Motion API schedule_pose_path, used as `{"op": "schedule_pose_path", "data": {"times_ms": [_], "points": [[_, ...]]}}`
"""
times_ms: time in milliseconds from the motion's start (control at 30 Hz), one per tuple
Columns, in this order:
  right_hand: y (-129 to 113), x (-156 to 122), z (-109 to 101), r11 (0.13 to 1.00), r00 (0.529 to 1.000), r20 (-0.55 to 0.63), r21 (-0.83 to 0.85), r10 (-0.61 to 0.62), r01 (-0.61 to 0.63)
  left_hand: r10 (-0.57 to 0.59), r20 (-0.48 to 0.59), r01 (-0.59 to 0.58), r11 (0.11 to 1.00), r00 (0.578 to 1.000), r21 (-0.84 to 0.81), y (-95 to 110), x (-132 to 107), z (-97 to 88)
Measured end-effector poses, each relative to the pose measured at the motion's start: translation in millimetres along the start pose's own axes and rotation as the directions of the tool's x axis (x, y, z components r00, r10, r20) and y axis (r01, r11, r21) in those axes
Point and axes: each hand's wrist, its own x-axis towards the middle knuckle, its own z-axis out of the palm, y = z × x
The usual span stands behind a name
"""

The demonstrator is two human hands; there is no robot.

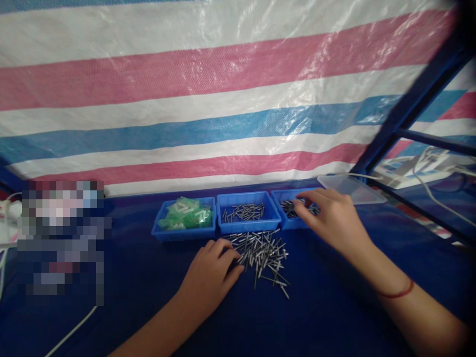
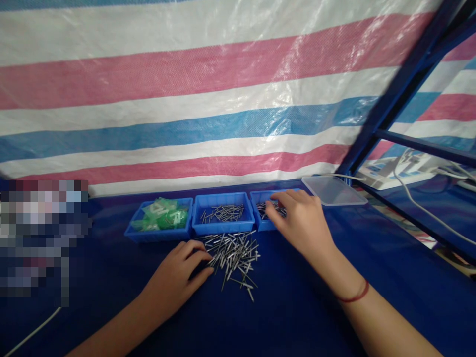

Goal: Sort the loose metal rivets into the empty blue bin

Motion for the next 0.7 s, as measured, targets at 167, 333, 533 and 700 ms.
{"op": "schedule_pose_path", "data": {"times_ms": [167, 333, 533, 700], "points": [[-51, -15, -2, 0.949, 0.983, 0.084, 0.288, -0.161, 0.131, -0.001, -0.007, 0.001, 0.999, 1.0, 0.033, 0, 1, 0.5], [-79, -31, 7, 0.832, 0.948, 0.175, 0.539, -0.265, 0.133, -0.029, -0.061, 0.025, 0.998, 0.998, -0.064, 3, 1, 0.6], [-86, -34, 9, 0.652, 0.921, 0.211, 0.756, -0.327, 0.058, -0.12, -0.084, 0.092, 0.955, 0.989, -0.281, 9, 0, -1.6], [-89, -34, 5, 0.598, 0.94, 0.239, 0.8, -0.244, -0.048, -0.152, -0.098, 0.11, 0.933, 0.984, -0.343, 12, -1, -3.2]]}}
